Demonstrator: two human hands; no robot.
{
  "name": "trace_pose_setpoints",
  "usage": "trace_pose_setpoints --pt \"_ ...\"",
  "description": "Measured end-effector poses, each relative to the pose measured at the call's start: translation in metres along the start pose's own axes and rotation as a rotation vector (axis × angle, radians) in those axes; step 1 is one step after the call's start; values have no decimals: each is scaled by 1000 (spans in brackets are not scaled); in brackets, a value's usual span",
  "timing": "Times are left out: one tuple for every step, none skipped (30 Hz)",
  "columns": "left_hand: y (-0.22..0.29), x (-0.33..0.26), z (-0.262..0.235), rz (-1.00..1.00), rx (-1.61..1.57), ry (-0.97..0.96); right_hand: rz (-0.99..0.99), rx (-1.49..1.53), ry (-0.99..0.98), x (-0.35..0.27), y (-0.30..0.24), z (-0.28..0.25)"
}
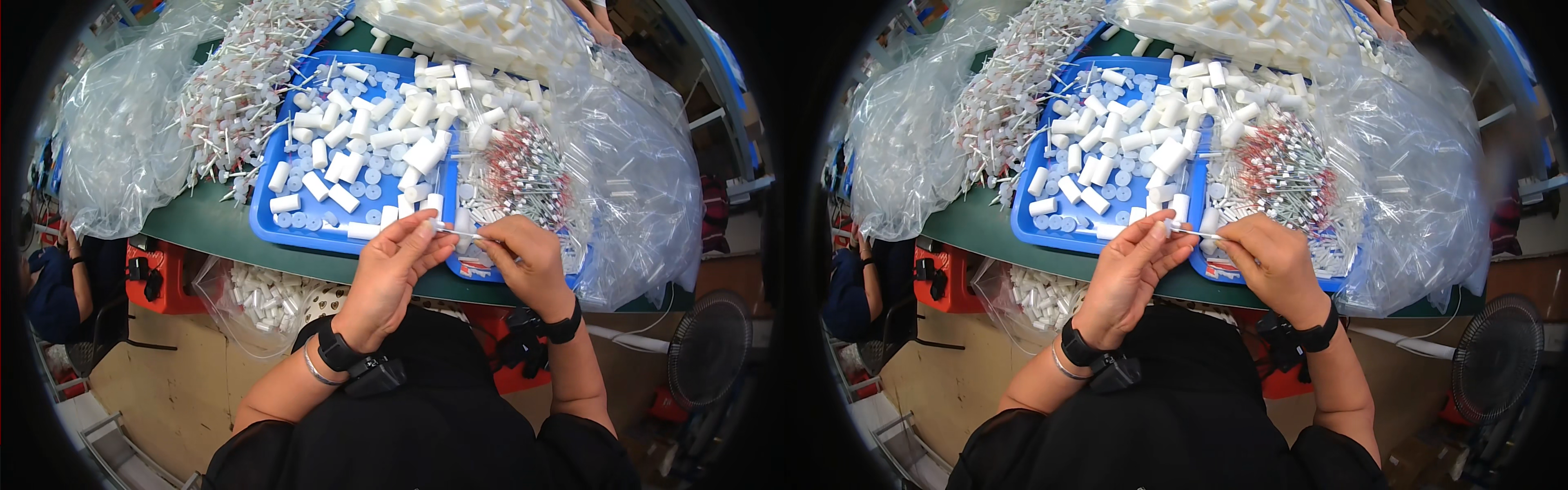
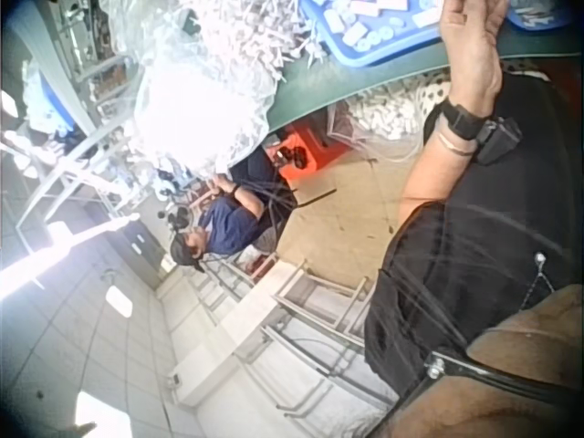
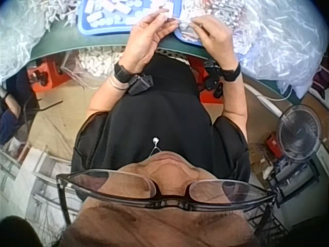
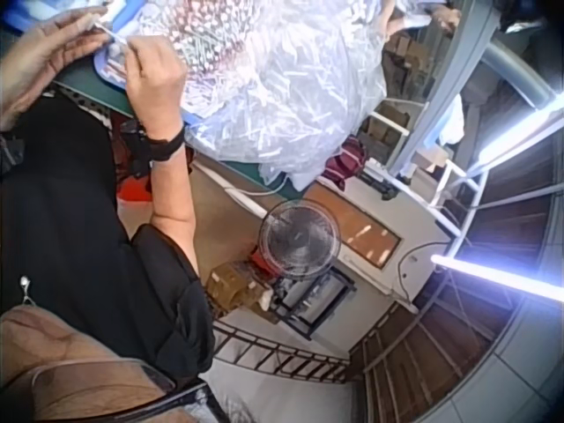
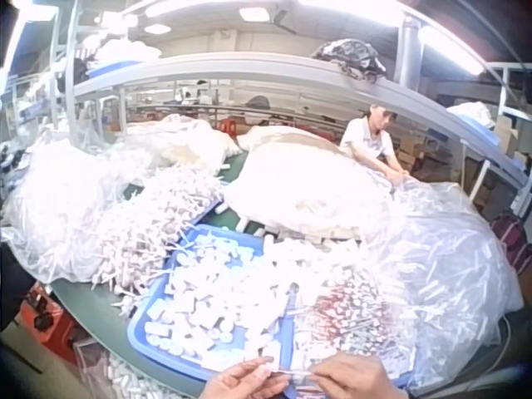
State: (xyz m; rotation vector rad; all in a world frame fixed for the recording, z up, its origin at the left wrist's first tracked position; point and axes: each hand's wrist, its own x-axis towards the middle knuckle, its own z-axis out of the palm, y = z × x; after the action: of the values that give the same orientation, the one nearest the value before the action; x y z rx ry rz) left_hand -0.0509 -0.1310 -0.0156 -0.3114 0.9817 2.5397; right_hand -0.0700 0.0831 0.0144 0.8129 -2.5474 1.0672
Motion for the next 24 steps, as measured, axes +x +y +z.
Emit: trace_pose_setpoints --pt "-1 -2 4 -32 1 -17 -58 1 20 1 1 2" --pt "-2 -3 6 -65 2 -35 126 143 -40 1 -4 3" --pt "-2 -3 6 -68 11 -54 310 286 -100 0 -12 3" --pt "-4 -4 5 -70 20 -74 493 427 -159 1 -17 2" --pt "-4 -4 4 -72 28 -94 585 557 -220 3 -16 -1" --pt "-5 -3 3 -87 30 -109 676 687 -282 6 -13 -6" --pt "-5 -3 2 -91 18 -106 766 818 -345 8 -11 -8" --pt "-4 -3 2 -96 6 -104 663 666 -309 7 -14 -4" --pt "-4 -2 1 -100 -6 -102 560 514 -271 5 -20 1" --pt "-3 -2 1 -101 -4 -98 454 365 -233 4 -23 4" --pt "-4 -2 1 -102 -3 -95 262 211 -185 4 -21 7" --pt "-4 -3 1 -102 -2 -93 71 57 -135 2 -17 11" --pt "-5 -4 0 -96 13 -83 -122 -100 -85 2 -13 14" --pt "-7 -5 0 -91 28 -72 -105 -112 -85 0 -15 16" --pt "-9 -6 -1 -85 43 -62 -111 -123 -79 0 -16 19" --pt "-10 -4 -3 -71 37 -55 -113 -137 -69 -1 -18 22" --pt "-9 -5 -2 -57 46 -43 -115 -149 -59 -2 -20 24" --pt "-6 -6 -1 -43 55 -31 -76 -101 -35 -2 -20 27" --pt "-3 -7 -1 -28 63 -15 25 -3 -121 3 -23 24" --pt "0 -8 -3 29 56 4 129 97 -208 11 -29 15" --pt "4 -7 -6 86 50 23 234 197 -296 21 -35 7" --pt "7 -7 -9 144 43 43 366 284 -300 34 -39 2" --pt "12 -6 -10 142 25 63 216 128 -222 45 -30 2" --pt "16 -5 -11 140 7 83 66 -28 -143 58 -18 2"
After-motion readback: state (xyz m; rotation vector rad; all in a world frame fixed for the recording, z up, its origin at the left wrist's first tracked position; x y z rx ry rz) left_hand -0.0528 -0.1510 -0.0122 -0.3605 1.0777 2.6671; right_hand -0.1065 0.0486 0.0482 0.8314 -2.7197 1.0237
